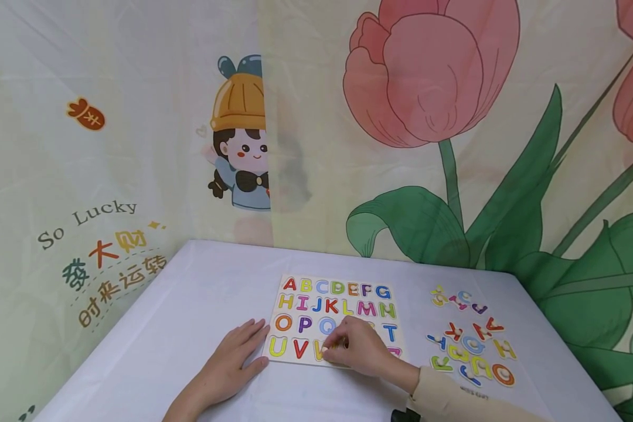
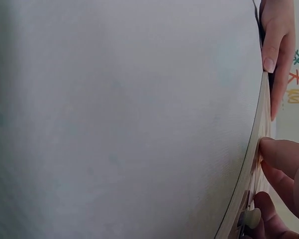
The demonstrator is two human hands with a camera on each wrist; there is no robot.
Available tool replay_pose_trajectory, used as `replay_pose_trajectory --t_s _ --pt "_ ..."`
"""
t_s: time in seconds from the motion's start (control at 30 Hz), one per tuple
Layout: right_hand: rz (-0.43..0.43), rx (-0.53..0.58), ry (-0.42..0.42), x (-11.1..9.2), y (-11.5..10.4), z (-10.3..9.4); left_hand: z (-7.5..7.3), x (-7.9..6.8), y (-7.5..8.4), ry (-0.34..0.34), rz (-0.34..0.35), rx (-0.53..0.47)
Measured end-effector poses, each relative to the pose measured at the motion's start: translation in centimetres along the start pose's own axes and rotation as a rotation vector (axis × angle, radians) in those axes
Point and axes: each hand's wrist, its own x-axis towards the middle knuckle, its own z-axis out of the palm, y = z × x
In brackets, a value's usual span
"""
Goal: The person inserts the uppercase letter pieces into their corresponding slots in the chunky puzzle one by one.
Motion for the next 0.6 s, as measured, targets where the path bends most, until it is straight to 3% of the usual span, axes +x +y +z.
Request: replay_pose_trajectory --t_s 0.33,0.6 --pt "-0.069 0.069 -0.114 -0.6 0.5 -2.1 0.0 -0.1 -0.1 0.013 0.009 -0.017" --pt "0.001 0.065 -0.032 -2.6 2.5 -5.7 0.1 0.0 -0.1 0.012 0.003 -0.006"
